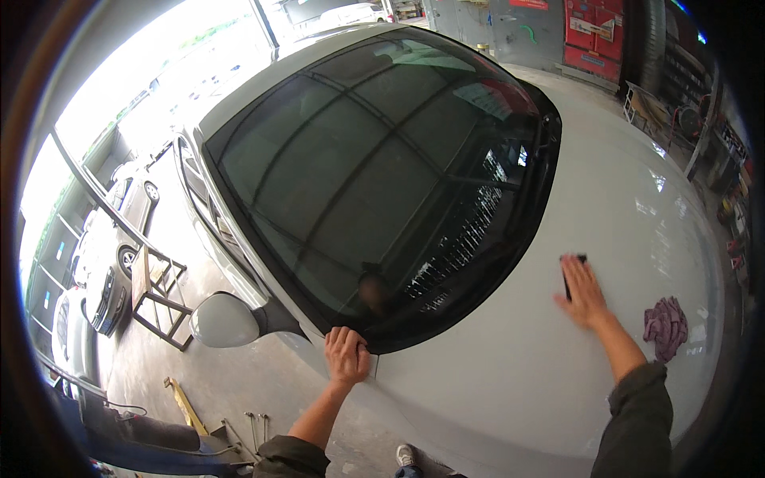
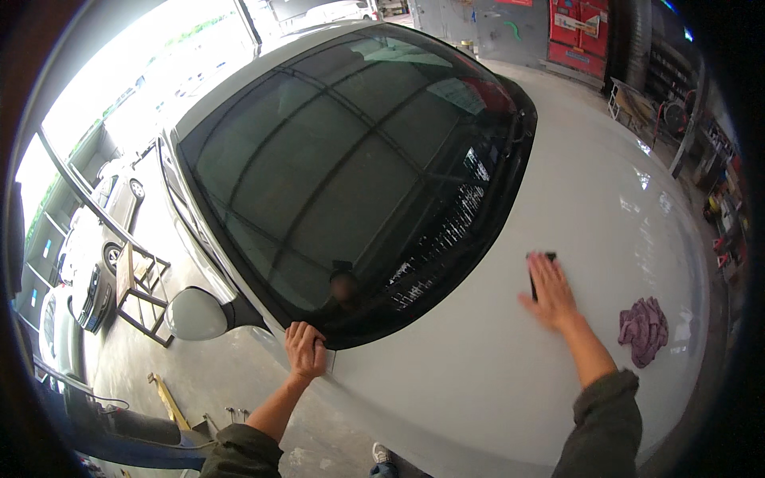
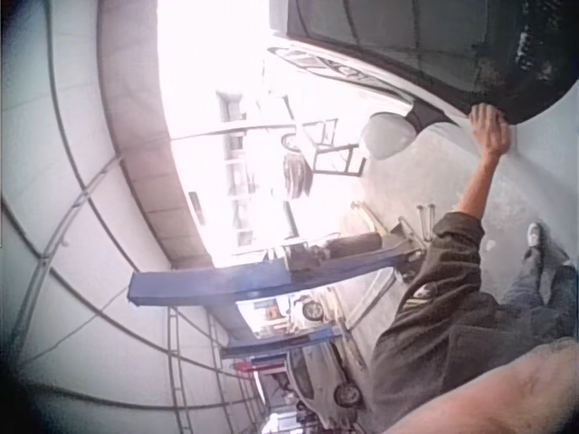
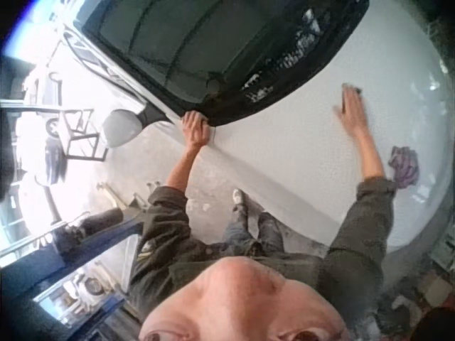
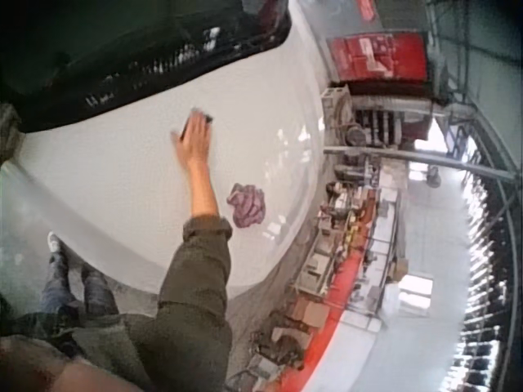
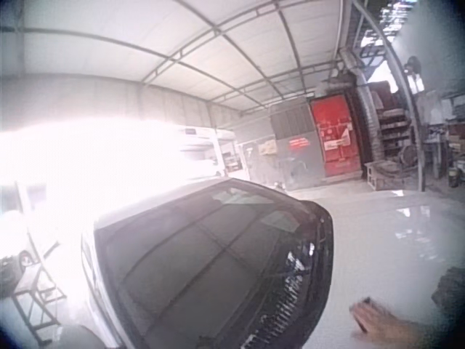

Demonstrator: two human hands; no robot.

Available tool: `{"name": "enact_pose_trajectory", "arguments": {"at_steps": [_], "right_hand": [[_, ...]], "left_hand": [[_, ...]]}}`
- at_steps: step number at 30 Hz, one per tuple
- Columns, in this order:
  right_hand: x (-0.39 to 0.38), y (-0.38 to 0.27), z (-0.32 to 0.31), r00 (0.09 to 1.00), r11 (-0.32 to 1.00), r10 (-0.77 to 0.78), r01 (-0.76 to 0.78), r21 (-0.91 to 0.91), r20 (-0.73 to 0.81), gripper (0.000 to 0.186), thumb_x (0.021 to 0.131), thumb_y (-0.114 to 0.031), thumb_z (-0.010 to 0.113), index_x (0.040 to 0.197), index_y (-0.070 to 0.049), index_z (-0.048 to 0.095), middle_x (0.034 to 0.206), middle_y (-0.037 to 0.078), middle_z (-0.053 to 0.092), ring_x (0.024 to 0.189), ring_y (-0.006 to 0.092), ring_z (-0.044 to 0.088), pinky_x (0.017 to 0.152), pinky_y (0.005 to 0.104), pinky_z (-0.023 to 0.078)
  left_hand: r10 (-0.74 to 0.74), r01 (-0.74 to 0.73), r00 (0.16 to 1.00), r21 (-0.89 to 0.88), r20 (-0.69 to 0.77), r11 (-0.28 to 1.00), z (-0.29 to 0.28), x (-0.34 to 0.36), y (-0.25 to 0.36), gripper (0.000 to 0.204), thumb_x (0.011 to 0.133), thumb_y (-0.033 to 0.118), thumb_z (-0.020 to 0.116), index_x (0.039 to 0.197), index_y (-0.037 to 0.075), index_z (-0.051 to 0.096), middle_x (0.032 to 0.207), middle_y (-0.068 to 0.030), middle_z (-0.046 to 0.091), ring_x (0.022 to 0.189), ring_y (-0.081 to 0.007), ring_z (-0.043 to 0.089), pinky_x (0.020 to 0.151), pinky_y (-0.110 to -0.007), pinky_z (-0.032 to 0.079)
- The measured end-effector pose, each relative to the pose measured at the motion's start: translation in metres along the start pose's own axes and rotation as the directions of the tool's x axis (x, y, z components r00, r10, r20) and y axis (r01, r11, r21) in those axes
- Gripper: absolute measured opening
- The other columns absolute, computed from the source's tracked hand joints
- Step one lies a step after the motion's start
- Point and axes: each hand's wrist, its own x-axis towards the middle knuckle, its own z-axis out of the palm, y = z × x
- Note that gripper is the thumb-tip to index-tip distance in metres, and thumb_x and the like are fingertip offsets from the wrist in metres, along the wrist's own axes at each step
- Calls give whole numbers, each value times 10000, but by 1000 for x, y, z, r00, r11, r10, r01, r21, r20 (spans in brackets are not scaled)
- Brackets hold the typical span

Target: The person sands the hood of a white car using a sanding block and water, repeatedly dipping the block into a bucket and wiping the surface with a cloth. The person works across the hood, moving from the center toward the edges and windshield.

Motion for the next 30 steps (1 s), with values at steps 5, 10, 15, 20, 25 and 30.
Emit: {"name": "enact_pose_trajectory", "arguments": {"at_steps": [5,10,15,20,25,30], "right_hand": [[-22,-25,28,987,991,128,-132,-28,-96,842,1049,-484,541,1652,19,237,1742,185,224,1621,326,181,1326,512,90],[-176,-94,16,972,982,-165,145,123,170,919,1022,-602,534,1648,10,256,1744,175,219,1623,323,177,1324,517,88],[-104,-29,24,961,969,-245,248,-5,129,914,1003,-567,570,1648,0,258,1742,151,237,1622,308,181,1330,496,95],[-10,38,1,980,986,161,-166,-31,-118,849,1052,-532,508,1645,16,245,1746,168,212,1630,297,156,1330,482,104],[-132,-42,47,999,998,-3,-1,-69,-53,963,1038,-667,432,1649,45,217,1748,201,183,1633,318,140,1319,527,101],[-198,-55,20,940,972,-234,217,94,249,976,1012,-692,457,1659,4,235,1751,176,200,1634,309,148,1313,532,124]], "left_hand": [[15,-15,1000,-9,-16,1000,4,6,1,80,734,115,606,790,71,570,830,-126,549,868,-357,546,796,-464,423],[81,-81,997,17,-20,997,3,7,-9,90,710,109,588,786,76,555,816,-146,530,857,-378,532,795,-484,414],[64,-64,998,0,-27,998,4,-20,-32,90,695,106,550,770,58,536,804,-170,501,811,-385,486,785,-482,379],[34,-34,999,-3,10,999,17,6,0,94,748,110,536,767,18,525,813,-177,502,824,-386,498,809,-471,408],[34,-34,999,21,-2,999,9,-1,-15,105,772,111,527,781,6,531,812,-178,507,836,-383,504,829,-474,414],[28,-29,999,66,18,997,-2,-7,-25,108,788,114,523,799,7,529,844,-166,521,850,-367,504,827,-452,404]]}}
